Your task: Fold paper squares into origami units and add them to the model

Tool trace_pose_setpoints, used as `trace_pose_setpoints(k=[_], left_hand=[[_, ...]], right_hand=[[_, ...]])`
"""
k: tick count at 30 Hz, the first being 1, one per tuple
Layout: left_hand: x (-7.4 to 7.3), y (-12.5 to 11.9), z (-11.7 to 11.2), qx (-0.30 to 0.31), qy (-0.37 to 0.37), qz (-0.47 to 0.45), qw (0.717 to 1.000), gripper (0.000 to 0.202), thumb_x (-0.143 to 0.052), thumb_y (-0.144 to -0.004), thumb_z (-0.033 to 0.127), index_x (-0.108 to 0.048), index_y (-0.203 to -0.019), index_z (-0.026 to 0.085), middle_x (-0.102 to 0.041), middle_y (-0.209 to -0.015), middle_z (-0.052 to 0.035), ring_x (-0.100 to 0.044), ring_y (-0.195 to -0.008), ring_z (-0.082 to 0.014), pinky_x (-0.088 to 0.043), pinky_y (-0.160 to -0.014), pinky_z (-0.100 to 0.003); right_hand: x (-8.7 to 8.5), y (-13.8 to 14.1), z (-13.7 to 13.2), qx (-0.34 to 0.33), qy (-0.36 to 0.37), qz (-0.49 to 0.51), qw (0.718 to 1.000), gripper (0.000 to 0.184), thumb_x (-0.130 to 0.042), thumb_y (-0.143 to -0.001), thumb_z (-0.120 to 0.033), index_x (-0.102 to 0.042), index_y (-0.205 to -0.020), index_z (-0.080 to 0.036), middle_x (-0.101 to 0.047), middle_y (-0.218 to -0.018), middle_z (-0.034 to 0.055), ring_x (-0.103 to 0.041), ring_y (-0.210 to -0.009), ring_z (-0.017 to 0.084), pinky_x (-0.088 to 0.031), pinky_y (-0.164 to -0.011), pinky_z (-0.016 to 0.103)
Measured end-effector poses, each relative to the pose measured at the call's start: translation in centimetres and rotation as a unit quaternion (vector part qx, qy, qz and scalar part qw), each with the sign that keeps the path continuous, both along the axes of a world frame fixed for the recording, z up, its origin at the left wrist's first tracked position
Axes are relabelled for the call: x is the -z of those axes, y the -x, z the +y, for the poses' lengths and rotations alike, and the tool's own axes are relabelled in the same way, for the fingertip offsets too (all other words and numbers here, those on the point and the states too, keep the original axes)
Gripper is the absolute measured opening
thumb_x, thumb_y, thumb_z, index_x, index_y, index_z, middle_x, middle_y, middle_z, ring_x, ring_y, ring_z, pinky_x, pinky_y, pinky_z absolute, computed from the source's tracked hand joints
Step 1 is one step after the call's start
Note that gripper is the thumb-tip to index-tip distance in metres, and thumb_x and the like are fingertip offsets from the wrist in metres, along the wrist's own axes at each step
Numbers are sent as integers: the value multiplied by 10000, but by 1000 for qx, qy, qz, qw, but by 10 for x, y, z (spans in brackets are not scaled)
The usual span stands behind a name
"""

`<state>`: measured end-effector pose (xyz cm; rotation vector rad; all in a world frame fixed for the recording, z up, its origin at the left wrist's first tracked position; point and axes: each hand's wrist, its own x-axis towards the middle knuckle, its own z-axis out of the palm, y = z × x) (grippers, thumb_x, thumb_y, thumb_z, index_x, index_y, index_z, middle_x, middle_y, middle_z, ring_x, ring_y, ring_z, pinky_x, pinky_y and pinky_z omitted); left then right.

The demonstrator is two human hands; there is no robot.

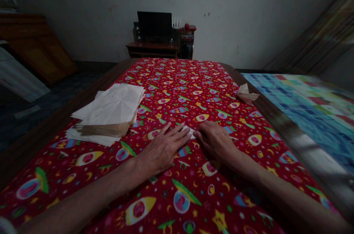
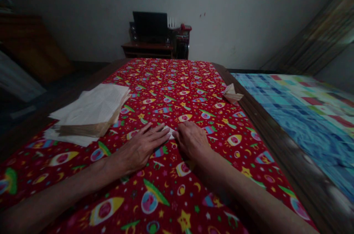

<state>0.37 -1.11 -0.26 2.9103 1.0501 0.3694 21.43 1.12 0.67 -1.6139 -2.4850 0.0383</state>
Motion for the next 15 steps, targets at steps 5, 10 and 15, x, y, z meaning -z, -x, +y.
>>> trace_pose_setpoints(k=[5,10,15], left_hand=[[-4,1,-7,-12,12,7,1000,556,-388,-870,108,-323,-1417,183,-336,-1492,-17,-219,-1406,-202,-168,-1155,-484],[-5,0,-9,-24,23,4,999,479,-358,-961,342,-333,-1415,190,-326,-1496,-22,-212,-1409,-208,-167,-1157,-476],[-3,2,-8,-21,19,14,1000,472,-330,-976,342,-309,-1425,197,-298,-1508,-28,-199,-1413,-201,-159,-1153,-480]], right_hand=[[1,1,0,8,-6,-12,1000,270,-463,-932,-359,-584,-794,-160,-611,-827,69,-527,-700,162,-300,-593,267],[0,1,0,3,-6,-8,1000,258,-476,-929,-345,-590,-796,-155,-614,-818,65,-530,-701,156,-308,-600,261],[-1,1,-1,-4,-8,-1,1000,258,-481,-926,-336,-592,-785,-150,-612,-812,72,-529,-696,155,-320,-598,261]])
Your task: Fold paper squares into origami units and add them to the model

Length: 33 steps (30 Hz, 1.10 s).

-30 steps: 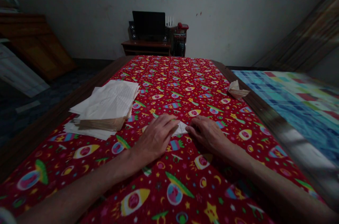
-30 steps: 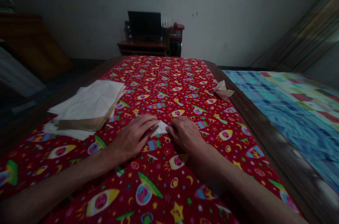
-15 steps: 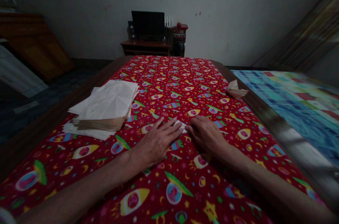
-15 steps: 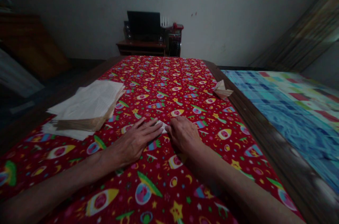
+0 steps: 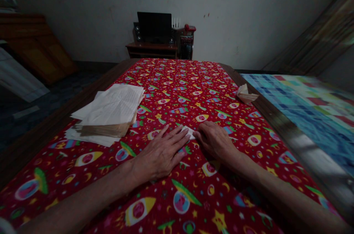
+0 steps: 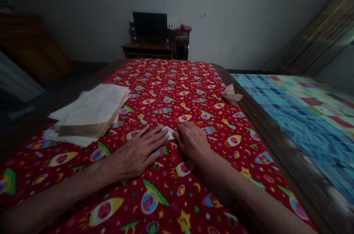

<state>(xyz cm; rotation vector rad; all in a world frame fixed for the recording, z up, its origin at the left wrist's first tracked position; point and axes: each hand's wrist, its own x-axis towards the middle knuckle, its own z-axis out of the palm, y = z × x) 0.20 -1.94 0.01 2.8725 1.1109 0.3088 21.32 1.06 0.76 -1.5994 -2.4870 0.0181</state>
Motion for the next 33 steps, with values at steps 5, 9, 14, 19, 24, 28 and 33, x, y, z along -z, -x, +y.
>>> trace_pose_setpoints(k=[5,9,14,19,24,28,33], left_hand=[[0,0,0,-2,-5,8,1000,472,-331,-976,342,-305,-1426,202,-299,-1509,-20,-199,-1413,-187,-161,-1155,-444],[1,0,0,-8,3,13,1000,468,-305,-982,358,-302,-1427,215,-288,-1514,0,-187,-1416,-179,-138,-1160,-436],[1,0,-1,-11,7,3,1000,453,-291,-986,357,-320,-1419,225,-296,-1510,1,-199,-1413,-175,-121,-1164,-434],[0,2,-1,-10,-1,9,1000,469,-335,-973,331,-305,-1425,213,-303,-1507,-6,-224,-1405,-176,-167,-1154,-410],[-2,9,-3,-20,-9,20,1000,468,-374,-960,293,-310,-1422,260,-337,-1490,23,-285,-1381,-167,-211,-1139,-407],[-2,16,-5,-27,-26,22,999,448,-389,-956,276,-362,-1402,238,-386,-1464,2,-307,-1372,-187,-250,-1125,-406],[-1,25,-5,-19,-52,15,998,399,-384,-962,279,-440,-1356,241,-465,-1411,-2,-378,-1332,-203,-309,-1086,-400]], right_hand=[[4,-1,2,-1,-17,8,1000,263,-493,-918,-345,-596,-762,-160,-616,-779,69,-535,-660,157,-346,-574,265],[8,-4,-2,-30,-84,46,995,224,-496,-911,-298,-619,-806,-142,-650,-830,103,-571,-725,187,-430,-627,290],[10,-6,-25,-210,-149,44,965,388,-424,-891,-145,-523,-1267,-135,-531,-1332,134,-467,-1224,257,-417,-975,433],[12,-12,-41,-220,-57,27,973,519,-382,-944,-228,-299,-1441,-106,-351,-1473,124,-300,-1367,196,-307,-1116,406],[10,-26,-42,-218,-24,8,976,546,-371,-965,-330,-266,-1458,-121,-307,-1489,124,-256,-1382,206,-295,-1123,423],[7,-33,-46,-197,-31,8,980,495,-359,-966,-296,-352,-1421,-102,-380,-1449,131,-303,-1362,215,-331,-1105,428],[7,-36,-47,-191,-46,13,980,462,-362,-963,-281,-404,-1392,-116,-446,-1409,128,-361,-1334,223,-372,-1077,442]])
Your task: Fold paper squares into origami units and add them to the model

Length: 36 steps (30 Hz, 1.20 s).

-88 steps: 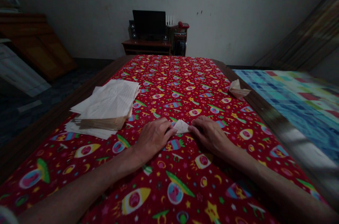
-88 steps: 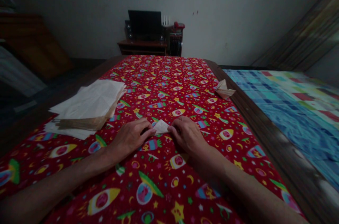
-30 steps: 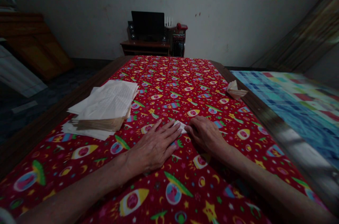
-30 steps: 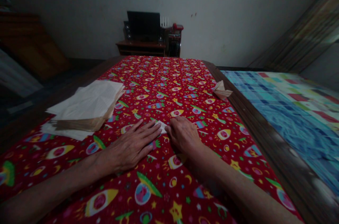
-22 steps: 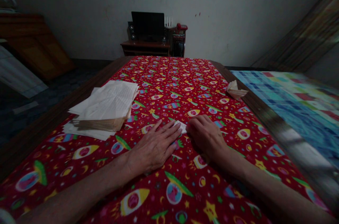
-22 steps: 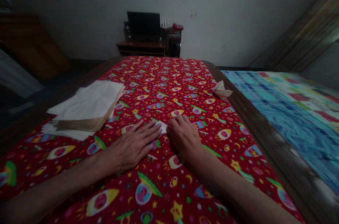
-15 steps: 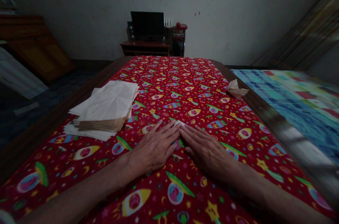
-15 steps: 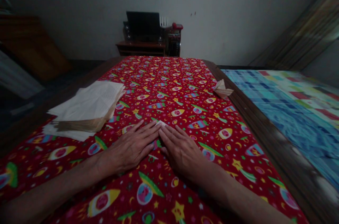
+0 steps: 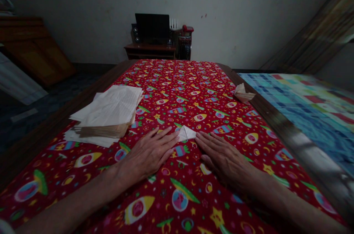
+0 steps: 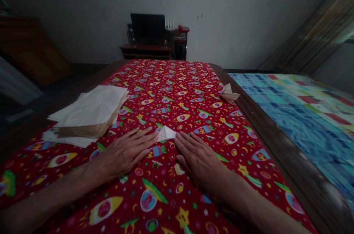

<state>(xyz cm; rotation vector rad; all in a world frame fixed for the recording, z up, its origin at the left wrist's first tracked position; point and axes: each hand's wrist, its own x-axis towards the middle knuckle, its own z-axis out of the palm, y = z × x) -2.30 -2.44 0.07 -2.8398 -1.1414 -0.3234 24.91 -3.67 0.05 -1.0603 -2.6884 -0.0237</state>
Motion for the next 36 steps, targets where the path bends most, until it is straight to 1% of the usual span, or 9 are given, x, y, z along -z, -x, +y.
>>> trace_pose_setpoints(k=[5,10,14,17,20,22,26,30,36], left_hand=[[-1,2,1,5,0,11,1000,367,-388,-962,277,-488,-1314,253,-468,-1409,3,-386,-1326,-207,-321,-1078,-413],[-4,-15,8,19,4,5,1000,430,-385,-955,253,-395,-1380,191,-390,-1463,-31,-330,-1357,-211,-291,-1100,-403],[-5,-26,14,40,14,-7,999,391,-376,-962,267,-440,-1343,204,-436,-1434,-33,-336,-1354,-226,-288,-1103,-432],[-3,-24,15,52,2,-34,998,375,-390,-951,226,-473,-1313,179,-484,-1393,-54,-377,-1327,-223,-309,-1101,-430],[1,-18,14,52,-2,-100,994,345,-398,-937,162,-518,-1261,157,-532,-1337,-61,-439,-1268,-194,-372,-1073,-375],[4,-14,13,35,4,-154,987,302,-410,-930,142,-564,-1189,152,-572,-1271,-66,-484,-1204,-186,-415,-1040,-355],[7,-12,14,-7,27,-203,979,303,-425,-912,108,-554,-1181,161,-605,-1167,-78,-529,-1095,-194,-476,-961,-374],[7,-13,14,-12,41,-204,978,382,-421,-914,105,-467,-1286,177,-586,-1182,-75,-518,-1090,-198,-470,-965,-386],[11,-13,16,-23,40,-215,975,376,-415,-922,126,-468,-1293,160,-590,-1166,-84,-519,-1083,-202,-475,-959,-383]], right_hand=[[1,6,2,-5,-39,-6,999,409,-354,-952,-213,-487,-1315,-81,-524,-1340,149,-443,-1278,235,-400,-1053,431],[1,20,4,-13,-81,-35,996,395,-396,-910,-172,-511,-1276,-79,-572,-1270,170,-522,-1184,255,-366,-1058,460],[1,25,7,-15,-111,-52,992,395,-443,-872,-156,-521,-1247,-63,-598,-1197,194,-520,-1153,293,-369,-1027,475],[-5,25,14,-32,-88,-52,994,286,-480,-869,-152,-572,-1136,-106,-649,-1062,146,-568,-1038,250,-406,-962,416],[-14,28,27,-31,-58,-72,995,98,-506,-885,-162,-602,-906,-148,-661,-853,69,-587,-803,190,-428,-787,338],[-18,32,36,-16,-82,-79,993,114,-494,-907,-181,-597,-864,-159,-641,-770,46,-561,-710,173,-386,-712,327],[-21,39,49,-22,-89,-95,991,121,-497,-917,-217,-602,-869,-180,-618,-756,29,-524,-677,155,-325,-693,314],[-21,38,52,-19,-75,-99,992,110,-510,-906,-211,-601,-849,-184,-609,-768,21,-506,-673,146,-307,-671,298],[-23,36,52,-34,-60,-93,993,132,-491,-922,-230,-602,-874,-176,-605,-775,26,-485,-658,141,-306,-633,285]])
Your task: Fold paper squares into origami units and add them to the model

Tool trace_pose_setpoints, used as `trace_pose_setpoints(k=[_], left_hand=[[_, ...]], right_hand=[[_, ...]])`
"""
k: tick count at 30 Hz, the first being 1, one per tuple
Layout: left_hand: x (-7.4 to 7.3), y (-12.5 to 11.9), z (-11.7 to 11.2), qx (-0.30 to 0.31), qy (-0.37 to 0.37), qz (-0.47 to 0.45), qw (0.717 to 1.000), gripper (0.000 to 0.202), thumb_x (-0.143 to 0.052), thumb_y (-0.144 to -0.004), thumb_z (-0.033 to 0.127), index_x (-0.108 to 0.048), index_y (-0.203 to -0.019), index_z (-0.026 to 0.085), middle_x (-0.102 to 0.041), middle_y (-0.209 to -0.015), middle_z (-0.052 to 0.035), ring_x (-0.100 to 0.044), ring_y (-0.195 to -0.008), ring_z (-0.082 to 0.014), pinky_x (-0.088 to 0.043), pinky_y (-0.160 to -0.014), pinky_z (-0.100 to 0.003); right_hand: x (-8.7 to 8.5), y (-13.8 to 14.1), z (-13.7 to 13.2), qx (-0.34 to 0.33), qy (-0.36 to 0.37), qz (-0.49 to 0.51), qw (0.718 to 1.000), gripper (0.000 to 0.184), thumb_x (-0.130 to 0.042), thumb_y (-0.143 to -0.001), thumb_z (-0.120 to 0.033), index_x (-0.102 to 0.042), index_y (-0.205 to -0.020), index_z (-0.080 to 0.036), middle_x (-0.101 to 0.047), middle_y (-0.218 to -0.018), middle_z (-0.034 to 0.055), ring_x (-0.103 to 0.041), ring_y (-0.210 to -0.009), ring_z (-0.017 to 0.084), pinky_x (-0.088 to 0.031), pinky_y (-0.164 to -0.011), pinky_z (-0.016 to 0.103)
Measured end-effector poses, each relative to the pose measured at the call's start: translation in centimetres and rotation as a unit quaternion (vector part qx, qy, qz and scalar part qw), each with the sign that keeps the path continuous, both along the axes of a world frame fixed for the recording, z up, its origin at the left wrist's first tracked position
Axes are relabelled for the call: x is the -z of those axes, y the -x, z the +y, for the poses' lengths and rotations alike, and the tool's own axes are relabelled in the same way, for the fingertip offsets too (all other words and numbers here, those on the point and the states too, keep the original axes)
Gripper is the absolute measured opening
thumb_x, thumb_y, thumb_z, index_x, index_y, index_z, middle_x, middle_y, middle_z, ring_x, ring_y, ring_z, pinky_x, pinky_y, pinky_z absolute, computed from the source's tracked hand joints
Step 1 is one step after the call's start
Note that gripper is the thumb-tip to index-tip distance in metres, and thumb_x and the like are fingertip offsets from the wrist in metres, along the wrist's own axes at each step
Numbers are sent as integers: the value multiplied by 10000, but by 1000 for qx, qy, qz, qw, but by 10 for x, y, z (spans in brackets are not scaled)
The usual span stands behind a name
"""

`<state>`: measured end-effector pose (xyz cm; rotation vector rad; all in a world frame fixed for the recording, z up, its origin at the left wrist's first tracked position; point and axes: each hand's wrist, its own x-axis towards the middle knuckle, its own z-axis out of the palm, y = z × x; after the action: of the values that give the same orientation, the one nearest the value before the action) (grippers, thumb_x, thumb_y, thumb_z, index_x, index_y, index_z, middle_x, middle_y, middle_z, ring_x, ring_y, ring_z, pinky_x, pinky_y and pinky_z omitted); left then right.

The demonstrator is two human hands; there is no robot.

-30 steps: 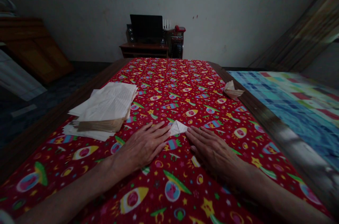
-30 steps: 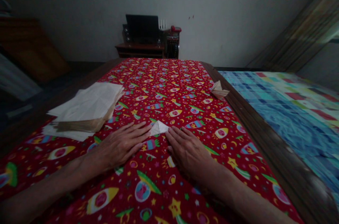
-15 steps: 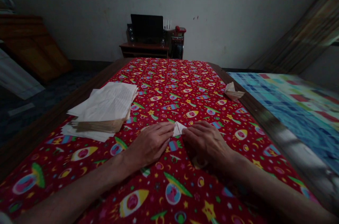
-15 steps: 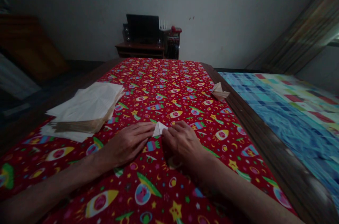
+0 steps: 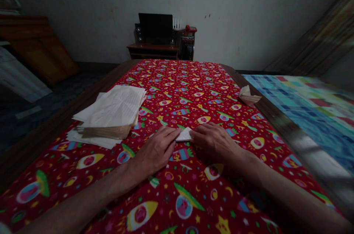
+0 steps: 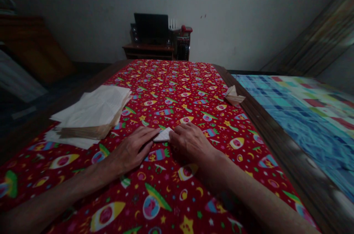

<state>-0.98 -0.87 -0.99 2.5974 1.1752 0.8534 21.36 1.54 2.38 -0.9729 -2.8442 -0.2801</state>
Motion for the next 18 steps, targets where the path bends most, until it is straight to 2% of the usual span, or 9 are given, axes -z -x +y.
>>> trace_pose_setpoints(k=[3,7,12,18], left_hand=[[2,-1,2,-1,-11,-16,1000,349,-417,-926,149,-510,-1261,179,-603,-1139,-79,-538,-1052,-204,-491,-932,-390],[1,-2,2,0,-16,-16,1000,303,-433,-917,146,-581,-1179,173,-610,-1107,-80,-544,-1024,-203,-509,-893,-376],[3,-1,3,0,-21,-18,1000,313,-438,-906,127,-580,-1183,165,-607,-1115,-84,-537,-1034,-205,-504,-906,-380],[3,-1,5,-1,-13,-33,999,340,-439,-888,105,-575,-1196,158,-618,-1103,-85,-551,-1024,-203,-503,-903,-378]], right_hand=[[2,0,-1,0,-16,-1,1000,115,-497,-913,-212,-603,-888,-177,-600,-766,26,-486,-655,142,-310,-624,283],[6,1,-1,-3,-44,7,999,187,-474,-934,-298,-599,-884,-168,-594,-747,36,-499,-663,148,-313,-612,285],[6,2,1,21,-22,5,1000,159,-463,-930,-224,-602,-875,-174,-599,-779,32,-499,-664,133,-279,-571,271],[5,-2,5,26,19,31,999,164,-494,-929,-287,-623,-921,-186,-593,-767,12,-461,-616,107,-211,-523,258]])
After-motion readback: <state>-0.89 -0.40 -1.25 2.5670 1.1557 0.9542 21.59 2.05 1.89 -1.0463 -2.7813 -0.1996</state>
